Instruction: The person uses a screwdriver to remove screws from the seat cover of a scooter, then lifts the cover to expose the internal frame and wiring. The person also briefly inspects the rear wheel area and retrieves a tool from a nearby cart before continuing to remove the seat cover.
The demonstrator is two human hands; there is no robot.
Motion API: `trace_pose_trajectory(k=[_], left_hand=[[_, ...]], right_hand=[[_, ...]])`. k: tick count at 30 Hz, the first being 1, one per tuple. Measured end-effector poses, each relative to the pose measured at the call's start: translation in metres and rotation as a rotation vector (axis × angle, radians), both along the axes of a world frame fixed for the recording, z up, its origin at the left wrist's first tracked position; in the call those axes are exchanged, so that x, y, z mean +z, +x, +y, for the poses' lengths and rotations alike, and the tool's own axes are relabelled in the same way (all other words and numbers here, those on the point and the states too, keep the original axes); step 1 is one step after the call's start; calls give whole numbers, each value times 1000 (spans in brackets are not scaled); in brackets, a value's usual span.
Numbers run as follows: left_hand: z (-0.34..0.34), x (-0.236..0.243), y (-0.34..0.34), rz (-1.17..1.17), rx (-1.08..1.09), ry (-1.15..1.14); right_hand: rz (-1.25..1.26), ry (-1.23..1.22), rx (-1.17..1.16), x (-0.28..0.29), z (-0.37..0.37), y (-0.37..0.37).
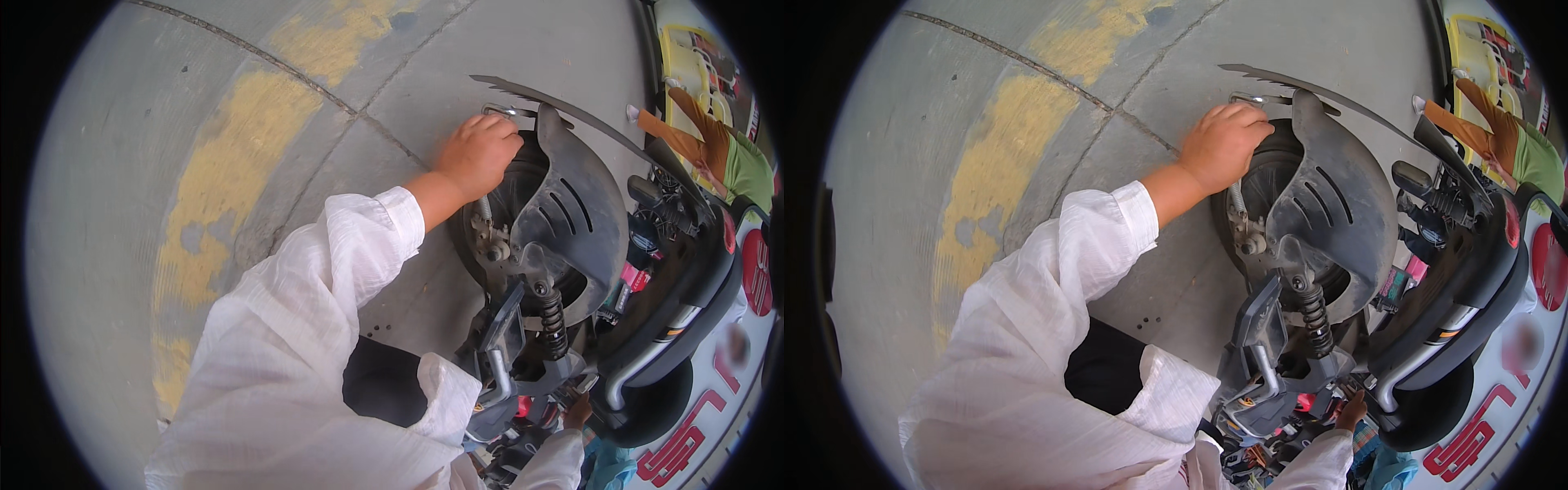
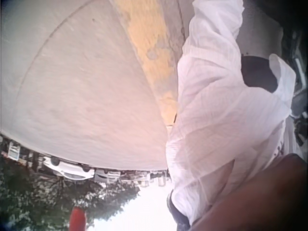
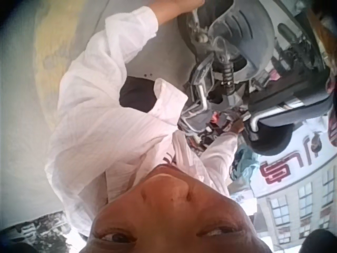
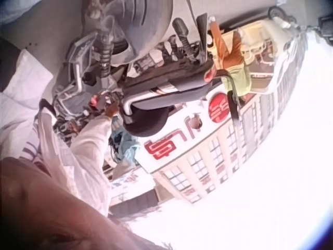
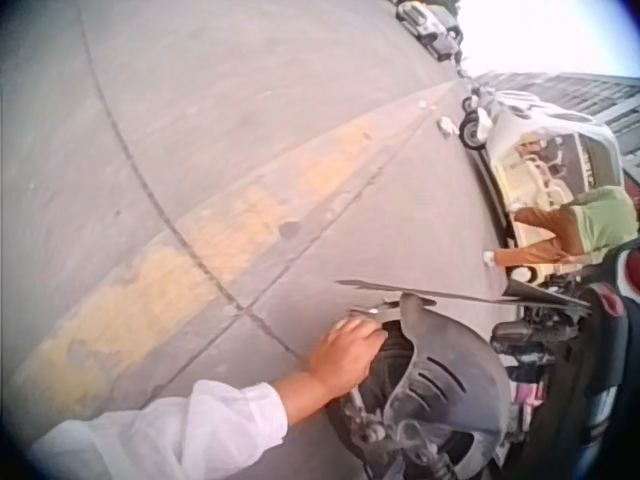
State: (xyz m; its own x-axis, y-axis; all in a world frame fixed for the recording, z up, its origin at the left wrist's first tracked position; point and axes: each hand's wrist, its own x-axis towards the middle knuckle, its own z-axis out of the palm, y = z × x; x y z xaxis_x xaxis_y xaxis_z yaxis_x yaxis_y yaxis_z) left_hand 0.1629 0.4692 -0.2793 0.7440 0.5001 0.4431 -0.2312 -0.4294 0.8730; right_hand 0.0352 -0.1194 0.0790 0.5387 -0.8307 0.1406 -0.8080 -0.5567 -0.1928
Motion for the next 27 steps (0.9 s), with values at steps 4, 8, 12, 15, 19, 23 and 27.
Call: trace_pose_trajectory(k=[4,8,12,15,19,23,27], left_hand=[[-4,7,-6,203,-347,300],[-10,12,-6,310,-469,486],[-8,12,-1,332,-486,491],[1,-1,-3,60,-228,142],[-15,-36,-25,239,177,-521],[-53,-72,-44,544,-586,-941],[-86,-72,-34,381,-705,-439]], right_hand=[[67,89,-17,-1,0,2],[93,103,43,6,-1,5],[82,23,57,-2,5,11],[82,-43,43,-3,7,12],[-28,-38,68,-8,3,8],[-36,-59,129,-8,2,9],[-62,12,157,-5,-7,4]])
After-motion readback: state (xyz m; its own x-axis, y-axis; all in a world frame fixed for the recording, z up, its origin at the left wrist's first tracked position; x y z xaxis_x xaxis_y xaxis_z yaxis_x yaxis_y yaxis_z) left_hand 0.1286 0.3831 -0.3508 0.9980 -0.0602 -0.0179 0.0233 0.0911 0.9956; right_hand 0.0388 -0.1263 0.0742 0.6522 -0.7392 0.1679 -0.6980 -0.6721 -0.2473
